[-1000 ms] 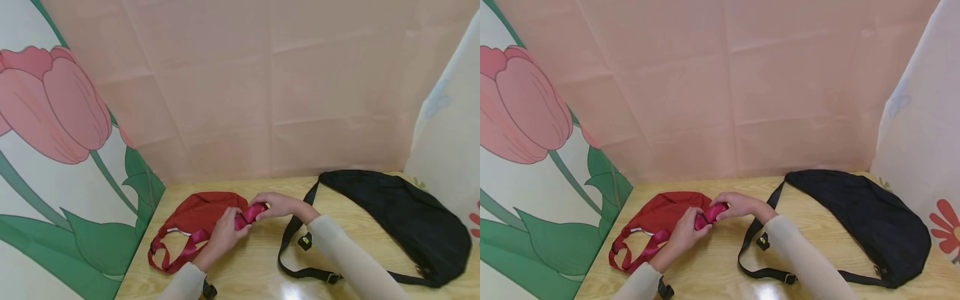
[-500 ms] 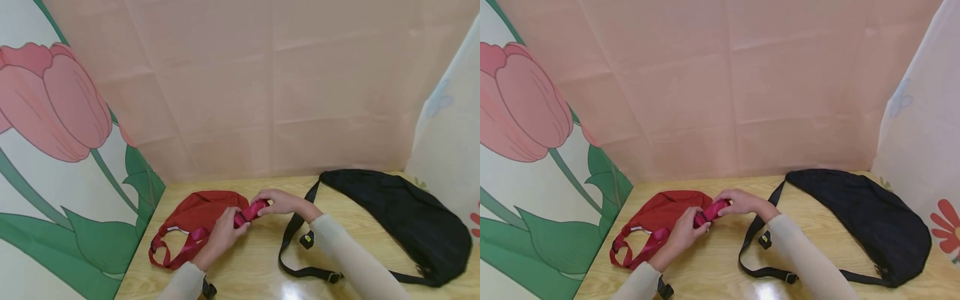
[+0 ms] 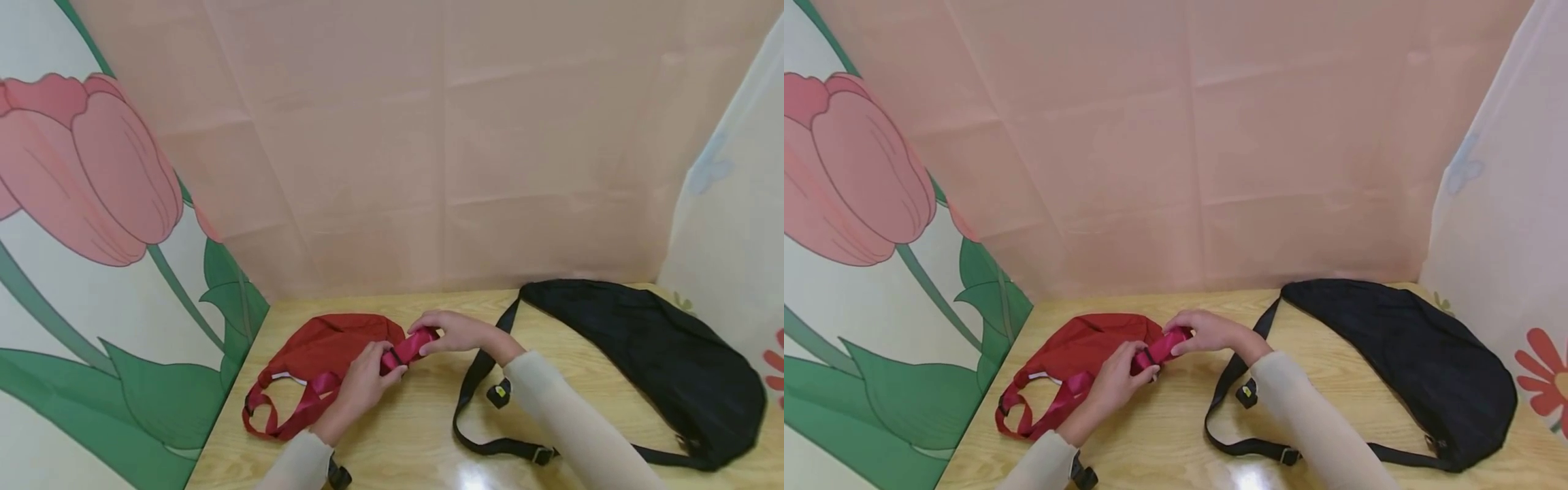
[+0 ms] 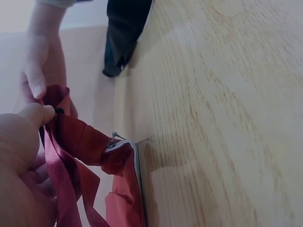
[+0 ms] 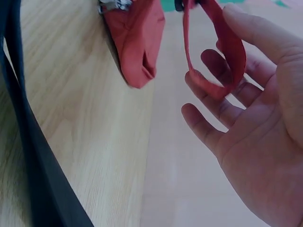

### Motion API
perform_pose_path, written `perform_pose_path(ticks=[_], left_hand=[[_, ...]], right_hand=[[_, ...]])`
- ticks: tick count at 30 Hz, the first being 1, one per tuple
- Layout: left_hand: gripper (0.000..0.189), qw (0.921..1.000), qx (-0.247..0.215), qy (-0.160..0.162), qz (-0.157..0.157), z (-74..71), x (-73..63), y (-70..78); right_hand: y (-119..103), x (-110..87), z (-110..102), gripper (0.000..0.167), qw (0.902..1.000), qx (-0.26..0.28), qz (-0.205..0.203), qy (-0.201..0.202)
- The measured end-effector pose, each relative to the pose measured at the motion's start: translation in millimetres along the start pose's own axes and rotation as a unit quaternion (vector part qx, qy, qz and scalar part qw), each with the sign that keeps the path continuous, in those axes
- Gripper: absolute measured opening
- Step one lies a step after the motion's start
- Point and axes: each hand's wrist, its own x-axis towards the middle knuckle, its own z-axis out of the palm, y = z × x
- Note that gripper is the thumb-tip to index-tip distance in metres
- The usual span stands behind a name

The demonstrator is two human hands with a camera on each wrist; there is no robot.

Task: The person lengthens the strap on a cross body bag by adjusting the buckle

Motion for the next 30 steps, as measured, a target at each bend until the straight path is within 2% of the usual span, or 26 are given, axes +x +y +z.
perform_pose_path(ticks=[5,12,17,21,30], left_hand=[[0.043,0.9999,-0.005,-0.014,0.000,2.6,-3.6,-2.4],[0.043,0.9996,0.001,0.005,0.029,4.9,-4.1,-4.3],[0.043,1.0000,-0.003,-0.002,0.008,5.0,-7.6,-4.7],[0.044,1.0000,0.005,0.006,0.001,5.2,-8.0,-5.0],[0.045,0.9997,0.008,0.007,-0.021,0.0,-5.4,-1.9]], right_hand=[[-4.6,5.6,11.3,0.039,0.9992,-0.033,-0.014,-0.015],[-9.1,8.1,16.1,0.036,0.9972,-0.065,-0.036,-0.010],[-5.4,5.4,17.4,0.036,0.9982,-0.055,-0.017,-0.016],[-1.7,2.5,13.2,0.034,0.9992,-0.038,-0.007,-0.012],[2.1,-1.0,0.8,0.036,0.9998,-0.015,-0.009,0.007]])
